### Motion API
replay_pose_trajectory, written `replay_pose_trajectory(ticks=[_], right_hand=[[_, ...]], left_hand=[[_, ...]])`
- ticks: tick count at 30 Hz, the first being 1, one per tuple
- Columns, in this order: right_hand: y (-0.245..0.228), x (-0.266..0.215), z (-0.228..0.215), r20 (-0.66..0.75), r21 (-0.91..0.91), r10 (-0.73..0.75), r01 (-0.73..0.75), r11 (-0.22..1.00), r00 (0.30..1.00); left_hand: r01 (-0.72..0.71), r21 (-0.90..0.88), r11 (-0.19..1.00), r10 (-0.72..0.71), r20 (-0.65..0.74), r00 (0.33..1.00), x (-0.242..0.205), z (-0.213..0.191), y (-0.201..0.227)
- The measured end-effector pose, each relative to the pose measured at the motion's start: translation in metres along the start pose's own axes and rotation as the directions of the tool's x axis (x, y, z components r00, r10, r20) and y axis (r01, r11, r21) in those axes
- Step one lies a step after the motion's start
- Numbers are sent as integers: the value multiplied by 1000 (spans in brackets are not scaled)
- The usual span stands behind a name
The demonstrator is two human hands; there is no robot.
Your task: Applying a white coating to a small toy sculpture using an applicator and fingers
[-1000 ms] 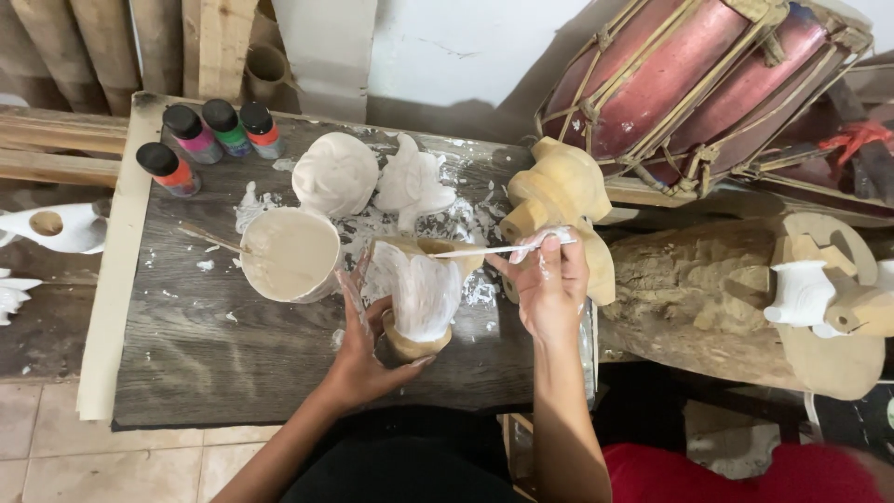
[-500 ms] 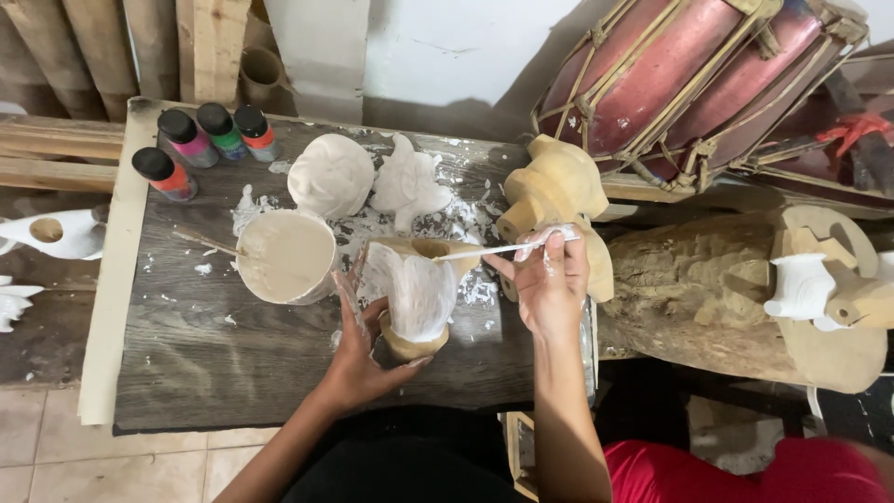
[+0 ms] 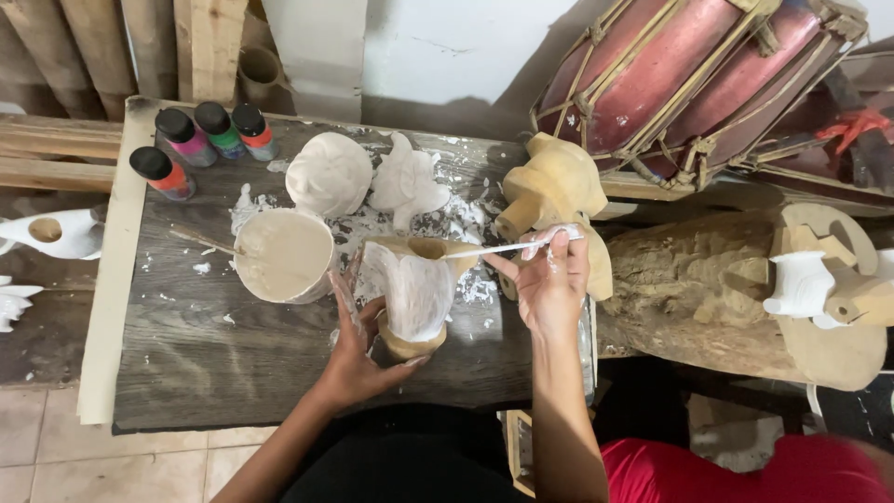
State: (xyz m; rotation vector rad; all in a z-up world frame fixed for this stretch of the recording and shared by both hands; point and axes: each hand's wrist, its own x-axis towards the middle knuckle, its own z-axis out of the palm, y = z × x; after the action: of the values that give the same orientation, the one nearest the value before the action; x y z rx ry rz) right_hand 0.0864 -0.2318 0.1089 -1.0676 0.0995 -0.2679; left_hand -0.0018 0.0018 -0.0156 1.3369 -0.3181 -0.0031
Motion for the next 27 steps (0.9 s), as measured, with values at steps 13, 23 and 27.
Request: replay_pose_trajectory(ticks=[13,23,27], right_hand=[[1,-1,-7,-54,28,34,-32,999,998],[2,-4,-1,1,-39,-22,23,999,1000],[3,-4,-4,41,-50,-33,35,998,999]], left_hand=[[-26,-11,1000,26,-10,1000,1,0,3],[-30,-1,1000,30,-32,999,3,7,14],[-34,11,999,35,-34,999,-1,5,5]])
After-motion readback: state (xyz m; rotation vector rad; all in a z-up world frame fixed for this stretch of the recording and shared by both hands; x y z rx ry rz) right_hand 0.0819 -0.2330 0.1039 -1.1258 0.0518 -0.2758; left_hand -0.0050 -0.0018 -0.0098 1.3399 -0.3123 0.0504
